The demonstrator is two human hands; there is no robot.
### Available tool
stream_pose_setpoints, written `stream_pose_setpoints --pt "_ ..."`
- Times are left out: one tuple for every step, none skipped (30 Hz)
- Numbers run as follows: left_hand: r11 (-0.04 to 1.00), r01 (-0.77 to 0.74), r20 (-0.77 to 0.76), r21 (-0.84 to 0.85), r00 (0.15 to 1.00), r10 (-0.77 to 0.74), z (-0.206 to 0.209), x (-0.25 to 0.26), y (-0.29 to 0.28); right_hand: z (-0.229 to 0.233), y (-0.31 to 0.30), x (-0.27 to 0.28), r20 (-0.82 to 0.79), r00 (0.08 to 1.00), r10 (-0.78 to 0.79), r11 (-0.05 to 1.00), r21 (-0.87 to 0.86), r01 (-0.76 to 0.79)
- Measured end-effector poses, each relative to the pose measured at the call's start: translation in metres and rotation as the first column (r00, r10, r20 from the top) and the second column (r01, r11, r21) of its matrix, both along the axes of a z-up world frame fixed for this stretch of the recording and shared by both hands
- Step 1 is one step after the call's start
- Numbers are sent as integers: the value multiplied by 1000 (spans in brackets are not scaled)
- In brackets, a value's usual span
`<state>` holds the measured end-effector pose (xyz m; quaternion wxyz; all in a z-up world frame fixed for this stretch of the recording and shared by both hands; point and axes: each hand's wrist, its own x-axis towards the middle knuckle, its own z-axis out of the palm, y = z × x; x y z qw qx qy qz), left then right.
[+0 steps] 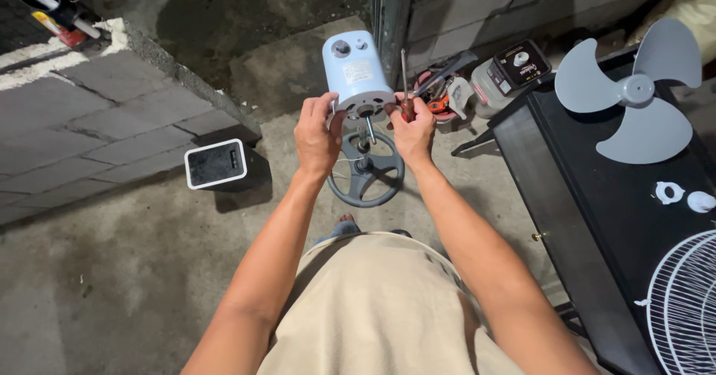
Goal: The person assembles a standing fan by attaching the motor housing to the stand, securing the fan blade hub, and mounting the front wire cage. They use a screwdriver to tighten screws on the motor housing and hub, then align and attach the cage to complete the assembly.
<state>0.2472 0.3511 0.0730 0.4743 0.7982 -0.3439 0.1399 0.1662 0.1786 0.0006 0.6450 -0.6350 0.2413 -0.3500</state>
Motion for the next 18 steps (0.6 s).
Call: stream_pose_setpoints --pt "1000 -2 13 10 1000 2 -1 1 0 0 -1 1 -3 1000 7 1000 2 -7" --pt "1000 -4 26 20 1000 3 -1 2 0 0 -1 1 -17 1000 2 1000 -7 -2" --pt "1000 -5 38 29 999 4 -2 3 0 0 -1 2 -31 1000 -3 1000 -17 2" --pt "1000 6 44 26 999 -7 -2 4 0 0 -1 1 -47 999 -6 1000 -26 5" --pt "1000 16 49 22 999 -17 -2 4 1 -1 -2 1 -38 999 0 999 -45 -2" --pt "999 26 54 18 998 -27 -1 4 1 -1 -2 1 -29 1000 8 998 -64 -10" --pt "999 32 59 16 998 -33 0 4 0 -2 -3 1 -20 1000 16 996 -83 -18" --pt "999 38 63 15 997 -39 0 5 1 -2 -4 0 -36 999 10 993 -118 -14" --pt "999 43 66 14 997 -44 1 5 1 -3 -5 0 -51 999 3 988 -153 -11" --pt "999 43 79 19 996 -44 2 6 1 -3 -5 -1 -68 998 -4 982 -186 -8" --pt "999 43 92 23 995 -44 2 8 0 -4 -4 0 -75 997 -11 988 -156 -1" --pt "999 43 104 29 994 -46 3 9 0 -4 -4 0 -83 996 -19 992 -125 8" --pt "998 45 105 35 993 -48 3 10 0 -5 -3 1 -92 995 -27 995 -95 18" --pt "998 46 105 42 993 -51 3 12 1 -5 -3 2 -79 995 -54 984 -174 39" --pt "998 48 105 49 993 -53 3 13 1 -6 -4 3 -65 995 -80 966 -252 61" --pt "998 48 107 40 993 -52 2 14 1 -7 -4 4 -47 993 -104 941 -328 83" --pt "998 48 110 30 993 -51 1 15 0 -7 -5 5 -44 997 -69 955 -291 53" --pt "999 48 110 21 993 -50 0 15 0 -6 -7 5 -42 999 -35 967 -254 23"
